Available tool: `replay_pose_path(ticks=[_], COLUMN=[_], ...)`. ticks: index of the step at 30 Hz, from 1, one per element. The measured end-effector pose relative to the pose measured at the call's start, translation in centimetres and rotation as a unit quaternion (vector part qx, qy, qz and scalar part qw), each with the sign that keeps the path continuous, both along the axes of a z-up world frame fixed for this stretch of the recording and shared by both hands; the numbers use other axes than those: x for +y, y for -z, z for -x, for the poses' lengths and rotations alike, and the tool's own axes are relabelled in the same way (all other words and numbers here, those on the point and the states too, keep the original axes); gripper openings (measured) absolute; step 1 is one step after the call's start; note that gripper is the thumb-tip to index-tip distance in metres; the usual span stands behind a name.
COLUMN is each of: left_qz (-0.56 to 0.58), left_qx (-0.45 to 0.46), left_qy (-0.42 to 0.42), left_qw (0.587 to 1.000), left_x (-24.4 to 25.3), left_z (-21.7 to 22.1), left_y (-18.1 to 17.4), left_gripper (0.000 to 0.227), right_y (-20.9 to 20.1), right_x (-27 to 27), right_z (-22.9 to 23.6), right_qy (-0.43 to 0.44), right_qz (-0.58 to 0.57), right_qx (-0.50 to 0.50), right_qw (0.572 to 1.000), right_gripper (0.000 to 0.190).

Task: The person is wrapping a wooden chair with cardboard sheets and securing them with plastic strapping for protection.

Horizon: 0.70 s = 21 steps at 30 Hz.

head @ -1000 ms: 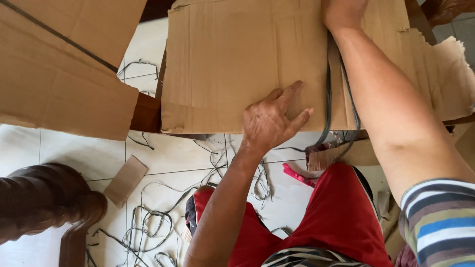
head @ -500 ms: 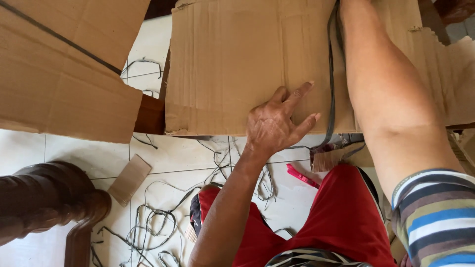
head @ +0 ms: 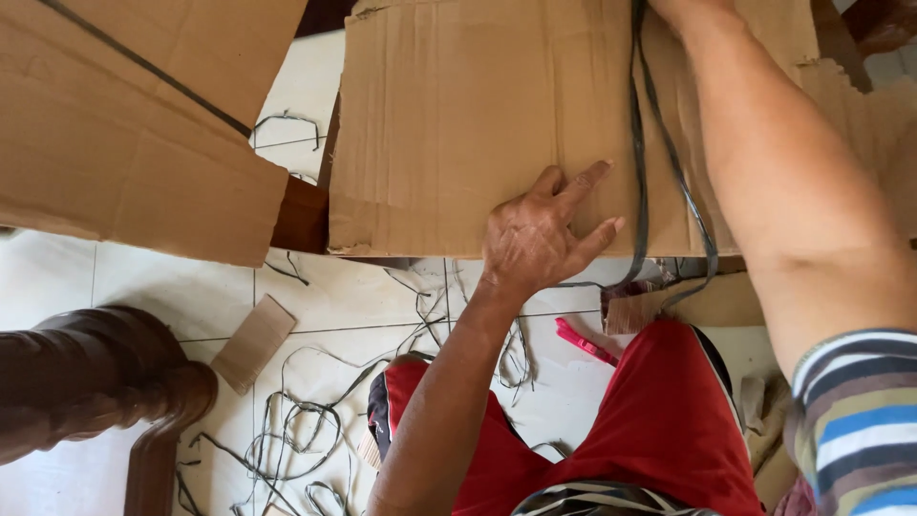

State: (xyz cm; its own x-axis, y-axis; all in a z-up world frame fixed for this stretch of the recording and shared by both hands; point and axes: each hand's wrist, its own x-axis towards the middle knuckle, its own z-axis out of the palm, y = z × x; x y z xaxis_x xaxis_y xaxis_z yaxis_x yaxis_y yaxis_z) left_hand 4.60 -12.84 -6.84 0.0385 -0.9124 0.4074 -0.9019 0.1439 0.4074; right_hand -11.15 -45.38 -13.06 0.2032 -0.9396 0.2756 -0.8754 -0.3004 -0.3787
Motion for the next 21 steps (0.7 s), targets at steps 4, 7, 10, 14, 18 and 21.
replay_pose_path(ticks=[4,7,10,14,18,21], left_qz=[0.026,0.037,0.043,0.063,0.044,0.050], left_qx=[-0.003,-0.017,-0.040,-0.047,-0.034,-0.053], left_qy=[0.005,-0.007,0.001,0.007,-0.002,0.001], left_qw=[1.000,0.999,0.998,0.997,0.998,0.997], left_x=[0.2,-0.3,-0.2,-0.2,-0.2,-0.3], left_z=[0.0,0.0,0.0,0.0,0.1,0.0], left_y=[-0.5,0.1,0.6,0.9,1.1,1.2], left_gripper=[0.052,0.051,0.057,0.056,0.057,0.056], right_y=[-4.0,-7.2,-8.2,-5.4,-3.4,-1.2], right_x=[6.7,10.0,13.1,13.4,11.7,8.1], right_z=[1.3,1.4,0.8,1.5,1.7,1.6], right_qy=[-0.002,-0.005,-0.005,-0.070,-0.099,-0.092], right_qz=[-0.002,0.005,0.000,0.042,0.127,0.175], right_qx=[0.014,0.023,0.033,0.139,0.090,0.096], right_qw=[1.000,1.000,0.999,0.987,0.983,0.976], right_gripper=[0.050,0.053,0.056,0.040,0.037,0.016])
